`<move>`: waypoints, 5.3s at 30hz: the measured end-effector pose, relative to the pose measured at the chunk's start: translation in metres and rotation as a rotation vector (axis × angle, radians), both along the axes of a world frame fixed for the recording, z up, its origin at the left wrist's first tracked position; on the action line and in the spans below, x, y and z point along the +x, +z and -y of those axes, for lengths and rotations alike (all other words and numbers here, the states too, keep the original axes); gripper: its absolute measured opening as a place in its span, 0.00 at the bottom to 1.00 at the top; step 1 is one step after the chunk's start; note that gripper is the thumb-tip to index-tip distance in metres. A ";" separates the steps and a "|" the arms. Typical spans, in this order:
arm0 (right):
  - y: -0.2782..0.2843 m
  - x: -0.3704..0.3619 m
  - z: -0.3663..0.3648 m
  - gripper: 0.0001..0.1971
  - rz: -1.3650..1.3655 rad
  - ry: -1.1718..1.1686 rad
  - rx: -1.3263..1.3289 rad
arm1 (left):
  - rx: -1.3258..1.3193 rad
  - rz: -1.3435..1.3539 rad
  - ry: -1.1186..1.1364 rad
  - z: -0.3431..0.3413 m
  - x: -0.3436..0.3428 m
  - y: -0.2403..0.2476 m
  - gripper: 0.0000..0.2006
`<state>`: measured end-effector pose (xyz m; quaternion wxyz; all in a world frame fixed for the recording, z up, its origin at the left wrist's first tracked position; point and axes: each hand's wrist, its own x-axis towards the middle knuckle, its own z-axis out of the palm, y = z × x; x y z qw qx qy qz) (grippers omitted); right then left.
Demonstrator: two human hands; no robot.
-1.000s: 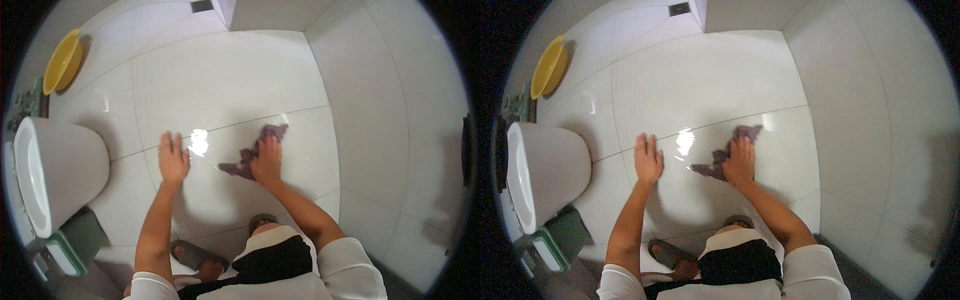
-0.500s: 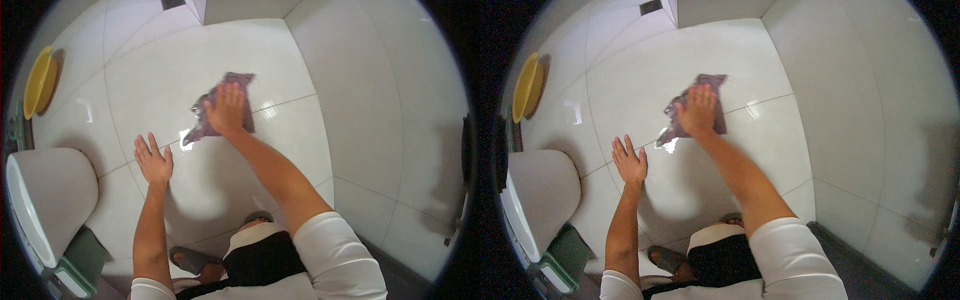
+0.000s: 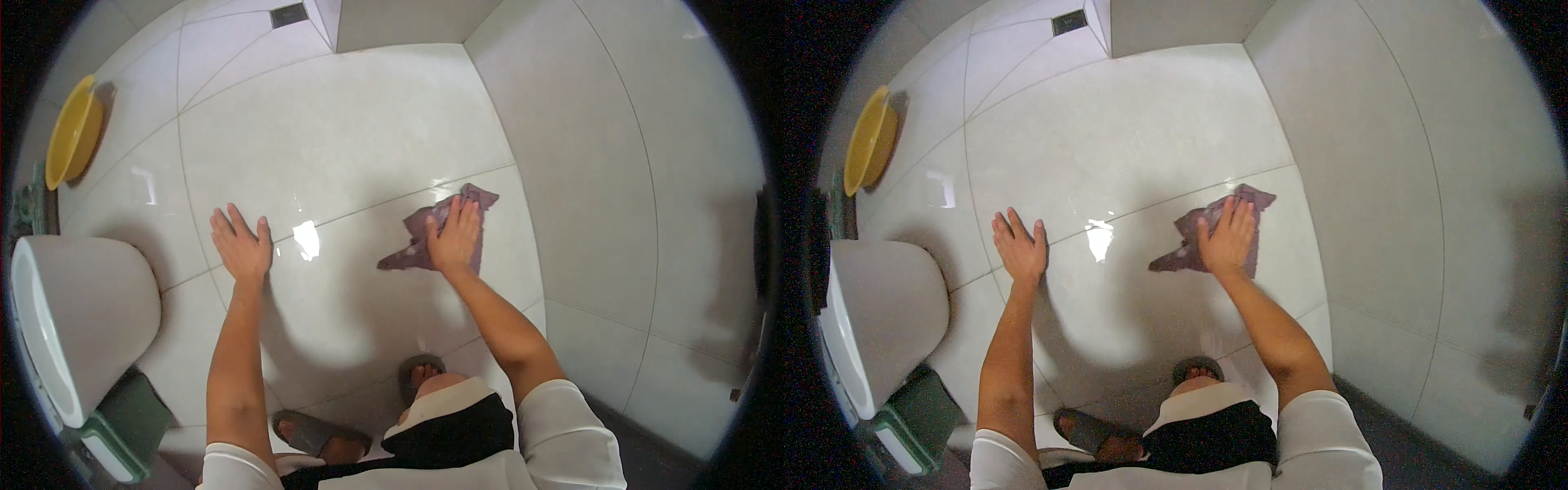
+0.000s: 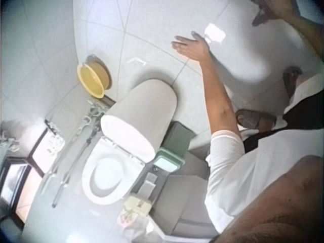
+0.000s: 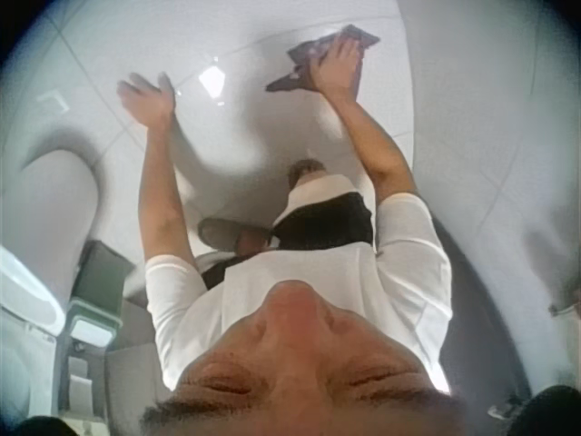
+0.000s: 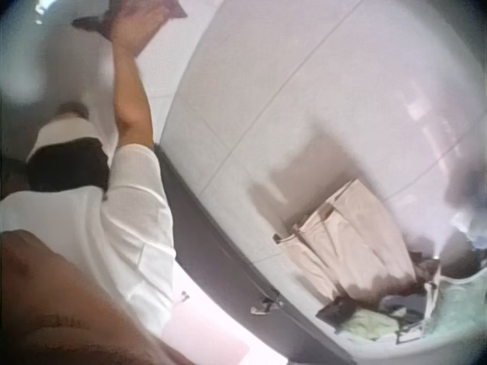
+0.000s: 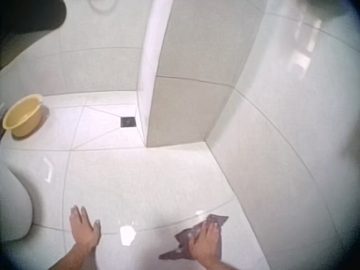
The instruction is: Cleaning and scrubbing the bathroom floor with a cloth.
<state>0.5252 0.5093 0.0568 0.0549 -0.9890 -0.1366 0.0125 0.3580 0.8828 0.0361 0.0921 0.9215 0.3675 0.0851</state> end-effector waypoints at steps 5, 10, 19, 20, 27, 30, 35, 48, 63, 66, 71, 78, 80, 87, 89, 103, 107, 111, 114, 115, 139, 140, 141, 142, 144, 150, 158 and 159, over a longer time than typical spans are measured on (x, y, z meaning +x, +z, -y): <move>-0.008 0.073 -0.029 0.44 -0.047 -0.105 -0.011 | 0.003 -0.103 0.009 -0.004 0.008 -0.003 0.41; -0.007 0.115 -0.129 0.43 -0.028 -0.003 -0.037 | 0.009 -0.159 0.009 0.004 0.003 0.007 0.41; 0.016 0.042 -0.178 0.43 -0.051 0.449 0.105 | -0.022 -0.196 0.013 0.013 0.010 0.023 0.42; 0.018 0.029 -0.170 0.43 -0.058 0.538 0.144 | -0.019 -0.192 0.012 0.013 0.011 0.023 0.42; 0.028 0.050 -0.013 0.43 0.033 0.191 0.042 | -0.033 -0.028 0.086 -0.002 0.018 0.033 0.41; 0.039 0.112 0.036 0.42 0.076 0.115 -0.041 | -0.001 -0.025 0.135 -0.005 0.034 0.043 0.41; 0.036 0.207 0.011 0.43 0.123 0.033 -0.013 | 0.035 -0.086 0.134 -0.010 0.036 0.049 0.40; 0.043 0.262 -0.229 0.45 -0.006 0.397 -0.129 | 0.023 -0.108 0.091 -0.011 0.044 0.069 0.41; 0.046 0.222 -0.144 0.42 0.104 0.281 0.145 | -0.135 -0.124 0.131 0.034 0.217 0.070 0.39; 0.038 0.269 -0.131 0.43 0.103 0.034 0.116 | -0.127 -0.180 0.142 0.033 0.214 0.069 0.40; 0.029 0.365 -0.101 0.46 0.116 -0.137 0.132 | -0.106 -0.233 0.148 0.031 0.214 0.070 0.41; 0.040 0.439 -0.110 0.46 0.065 -0.149 0.016 | -0.103 -0.220 0.112 0.034 0.219 0.069 0.41; 0.037 0.436 -0.134 0.46 0.083 -0.172 -0.022 | -0.096 -0.208 0.112 0.034 0.223 0.068 0.41; 0.031 0.284 -0.313 0.47 0.008 -0.134 0.049 | -0.093 -0.167 0.127 0.025 0.211 0.065 0.40; 0.038 0.246 -0.339 0.45 0.013 -0.039 0.167 | -0.096 -0.152 0.125 0.025 0.213 0.063 0.40; 0.031 0.336 -0.155 0.43 0.107 -0.020 0.047 | -0.130 -0.150 0.105 0.035 0.217 0.064 0.40; 0.035 0.273 -0.250 0.40 0.004 0.170 0.065 | -0.071 -0.147 0.122 0.024 0.198 0.063 0.40; 0.026 0.226 -0.278 0.37 0.120 0.471 0.201 | -0.124 -0.107 0.080 0.044 0.224 0.066 0.38; 0.032 0.185 -0.255 0.35 0.101 0.528 0.272 | -0.060 -0.057 0.084 0.034 0.210 0.054 0.36; 0.033 0.174 -0.238 0.35 0.113 0.526 0.291 | -0.042 -0.024 0.090 0.033 0.208 0.051 0.36; -0.053 0.060 0.103 0.41 0.162 -0.029 0.072 | -0.107 0.094 -0.584 0.046 0.081 -0.044 0.40; -0.053 0.061 0.107 0.42 0.123 -0.001 0.058 | -0.095 0.047 -0.583 0.048 0.075 -0.045 0.40; -0.056 0.062 0.107 0.42 0.109 0.006 0.052 | -0.083 0.000 -0.582 0.051 0.070 -0.046 0.40; -0.058 0.063 0.107 0.42 0.073 0.042 0.061 | -0.094 -0.011 -0.575 0.052 0.062 -0.046 0.40; -0.055 0.075 0.101 0.43 0.033 0.088 0.068 | -0.090 -0.039 -0.609 0.051 0.053 -0.041 0.40; -0.053 0.151 0.055 0.47 0.112 0.250 0.070 | -0.062 0.055 -0.622 0.070 0.024 -0.044 0.41; -0.047 0.216 0.023 0.46 -0.015 0.238 -0.023 | -0.085 0.105 -0.630 0.061 0.054 -0.031 0.38; -0.054 0.192 0.039 0.46 -0.018 0.272 -0.005 | -0.090 0.115 -0.626 0.062 0.050 -0.035 0.38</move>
